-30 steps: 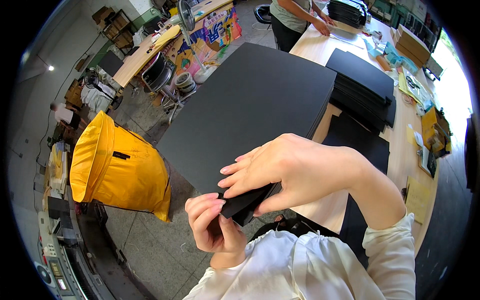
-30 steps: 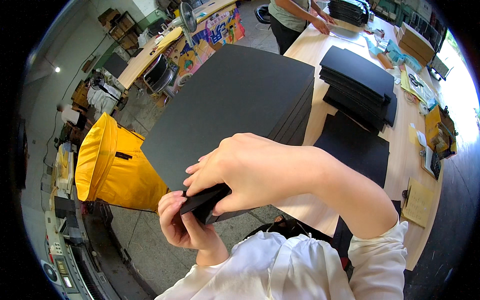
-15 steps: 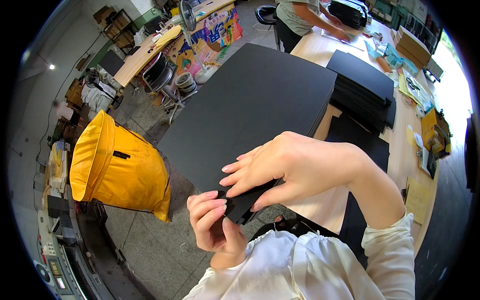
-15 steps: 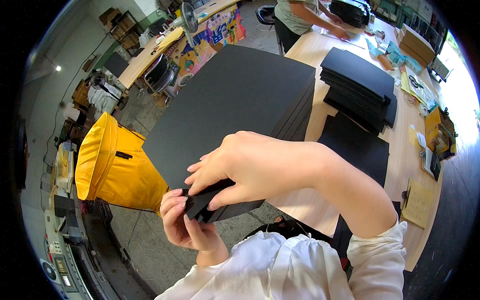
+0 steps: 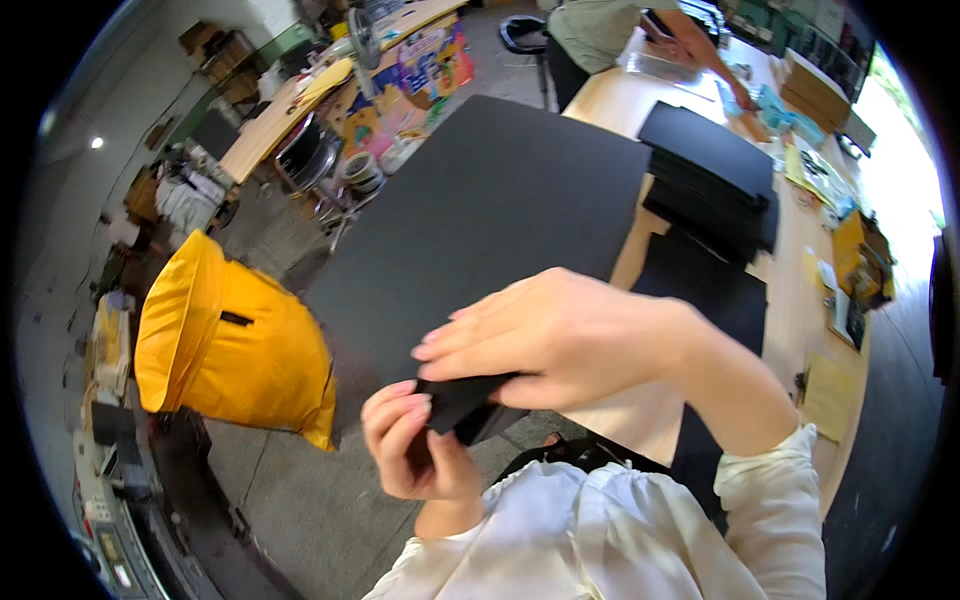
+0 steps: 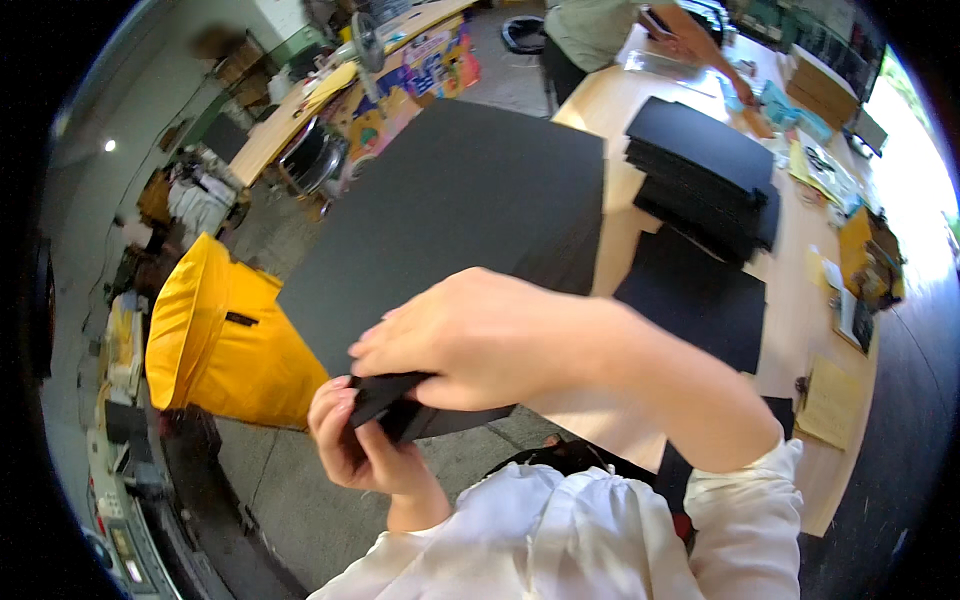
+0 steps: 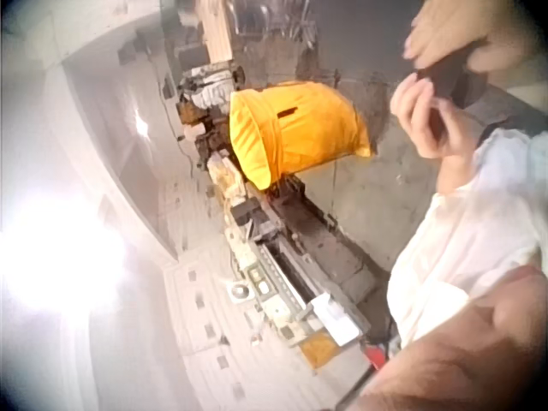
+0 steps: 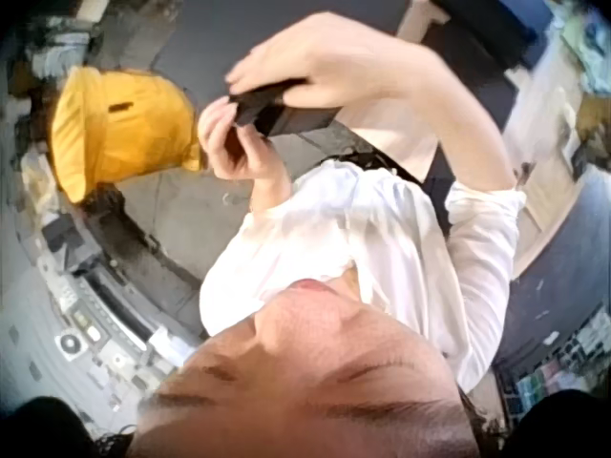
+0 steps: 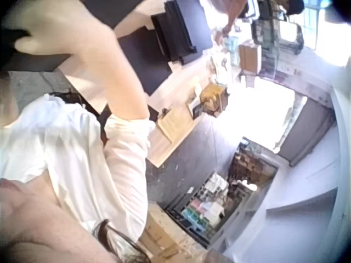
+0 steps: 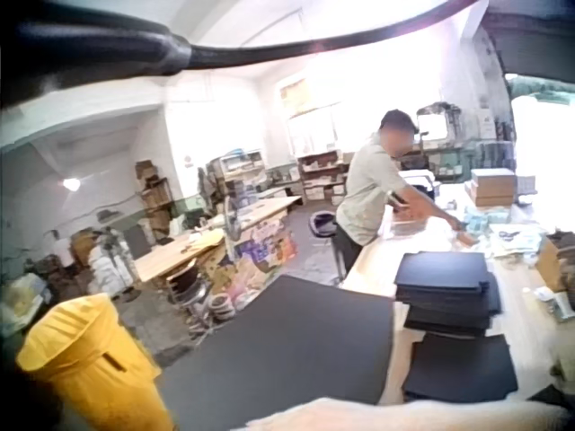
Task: The person repeatedly picks up black rectangular sheets from a large stack on the left and places them onto a smaller stack on the right. The person handles the sheets one at a time, aligning them before adding them to the growing pile.
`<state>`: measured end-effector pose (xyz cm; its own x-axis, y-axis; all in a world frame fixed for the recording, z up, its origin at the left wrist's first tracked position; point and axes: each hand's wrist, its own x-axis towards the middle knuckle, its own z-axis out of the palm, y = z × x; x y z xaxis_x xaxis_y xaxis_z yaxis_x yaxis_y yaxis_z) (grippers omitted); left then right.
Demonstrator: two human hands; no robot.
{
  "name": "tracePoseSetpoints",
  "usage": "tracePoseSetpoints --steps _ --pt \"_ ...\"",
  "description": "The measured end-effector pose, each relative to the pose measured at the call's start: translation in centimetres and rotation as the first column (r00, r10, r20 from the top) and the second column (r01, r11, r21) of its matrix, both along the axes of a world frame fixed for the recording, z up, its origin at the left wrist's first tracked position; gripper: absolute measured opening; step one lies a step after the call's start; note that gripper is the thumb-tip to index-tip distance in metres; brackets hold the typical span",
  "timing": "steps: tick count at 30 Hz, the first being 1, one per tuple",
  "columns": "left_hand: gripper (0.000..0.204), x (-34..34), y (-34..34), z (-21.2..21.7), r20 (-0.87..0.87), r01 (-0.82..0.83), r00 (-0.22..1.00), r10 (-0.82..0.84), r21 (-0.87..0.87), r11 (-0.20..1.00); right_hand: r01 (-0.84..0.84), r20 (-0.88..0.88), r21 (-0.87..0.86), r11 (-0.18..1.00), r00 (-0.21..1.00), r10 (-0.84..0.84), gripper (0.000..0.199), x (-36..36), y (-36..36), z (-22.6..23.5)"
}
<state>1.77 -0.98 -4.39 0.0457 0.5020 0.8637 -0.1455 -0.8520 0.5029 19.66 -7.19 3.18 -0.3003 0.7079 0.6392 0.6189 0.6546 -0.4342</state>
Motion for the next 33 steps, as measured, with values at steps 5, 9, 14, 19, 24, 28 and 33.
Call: tracePoseSetpoints --steps 5,9,14,19,24,28,33 --pt "0.022 -0.7 0.5 0.1 -0.068 -0.099 0.992 0.106 0.097 0.990 0.404 0.129 0.368 0.837 0.870 -0.476 0.037 -2.0 -0.2 -1.9" --pt "0.022 0.4 -1.8 0.9 -0.023 -0.276 0.957 0.288 0.227 0.934 0.488 0.004 0.546 0.681 0.811 -0.585 0.028 -1.5 -2.5 -2.9" --pt "0.010 5.1 -6.8 0.2 0.565 0.100 0.741 -0.362 0.440 0.892 0.626 -0.033 0.551 0.553 0.678 -0.735 0.024 -0.5 -16.9 -0.9" --pt "0.022 6.2 -9.8 -6.7 -0.379 0.723 0.689 -0.618 0.308 0.618 0.909 -0.286 0.410 -0.076 0.049 -0.957 0.034 -1.2 -33.0 -6.3" --pt "0.027 11.3 -17.1 -14.8 -0.390 0.695 0.333 -0.858 -0.514 0.503 0.934 -0.050 0.306 -0.187 -0.180 -0.982 0.041 -7.0 -40.0 -15.6" --pt "0.036 11.9 -20.9 -20.1 -0.531 0.692 0.149 -0.834 -0.547 0.472 0.991 0.417 -0.134 -0.011 0.046 -0.908 0.041 -10.7 -41.8 -28.3" --pt "0.052 11.4 -23.3 -23.5 -0.902 0.910 0.039 -0.429 -0.146 0.388 0.942 0.326 -0.320 0.104 0.213 -0.921 0.047 -11.5 -43.0 -29.1"
